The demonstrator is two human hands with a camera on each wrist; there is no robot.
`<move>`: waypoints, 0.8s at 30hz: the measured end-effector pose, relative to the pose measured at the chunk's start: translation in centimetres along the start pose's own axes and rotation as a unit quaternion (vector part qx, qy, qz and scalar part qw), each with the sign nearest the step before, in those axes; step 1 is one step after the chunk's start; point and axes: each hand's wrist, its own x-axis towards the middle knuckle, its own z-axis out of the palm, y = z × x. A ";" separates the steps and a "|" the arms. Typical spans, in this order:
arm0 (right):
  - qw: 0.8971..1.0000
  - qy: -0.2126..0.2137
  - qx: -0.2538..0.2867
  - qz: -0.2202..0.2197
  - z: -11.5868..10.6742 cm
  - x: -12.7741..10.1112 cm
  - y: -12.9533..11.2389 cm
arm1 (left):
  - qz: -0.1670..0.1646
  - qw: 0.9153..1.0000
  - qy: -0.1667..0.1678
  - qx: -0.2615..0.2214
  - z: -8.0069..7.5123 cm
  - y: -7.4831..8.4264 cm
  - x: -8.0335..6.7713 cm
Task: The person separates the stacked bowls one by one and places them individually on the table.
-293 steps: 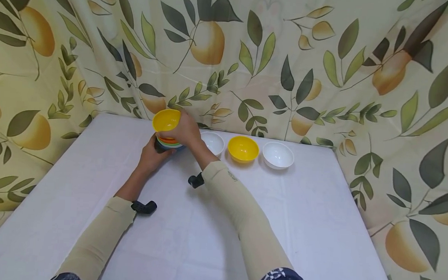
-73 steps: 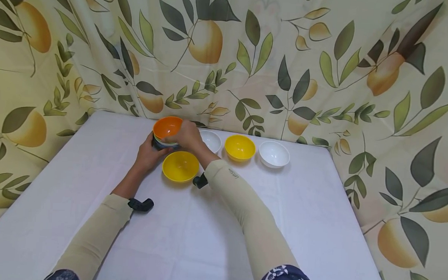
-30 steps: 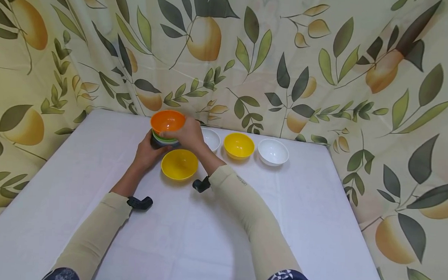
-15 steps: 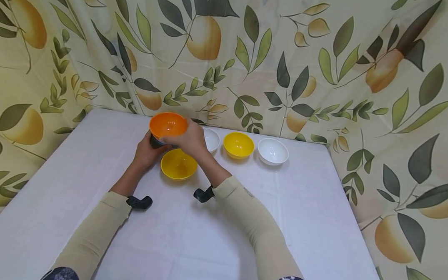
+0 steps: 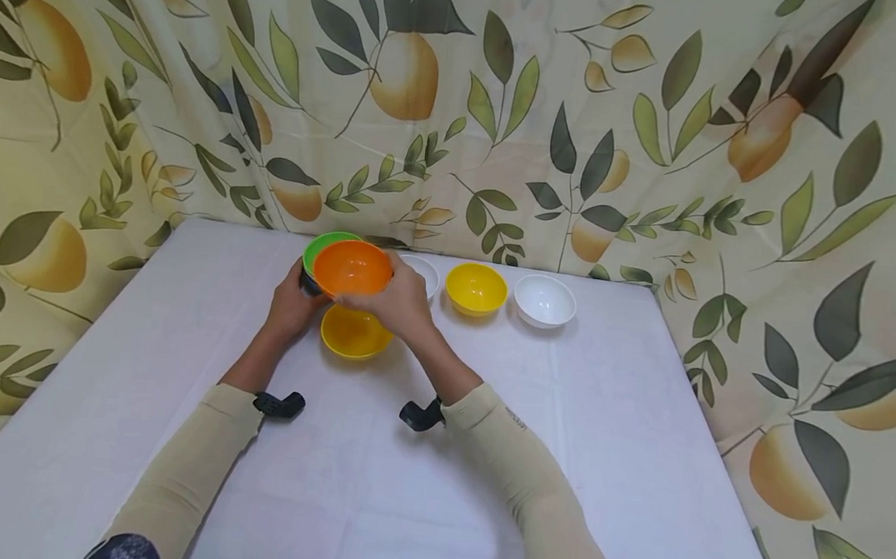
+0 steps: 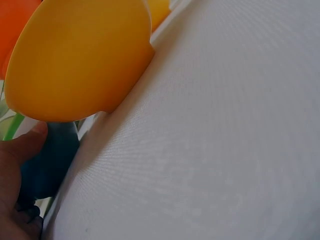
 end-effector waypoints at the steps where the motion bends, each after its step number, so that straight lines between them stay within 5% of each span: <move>1: 1.000 0.002 0.003 -0.001 -0.1 -0.2 0.1 | -0.001 1.000 0.000 0.002 0.0 0.0 0.0; 15: 0.999 -0.013 0.028 0.016 -1.2 -2.2 0.9 | -0.013 1.000 -0.004 0.013 -0.2 0.3 0.0; 24: 0.998 -0.003 0.037 0.040 -2.2 -3.6 1.5 | 0.012 1.000 -0.001 0.002 0.0 -0.4 0.0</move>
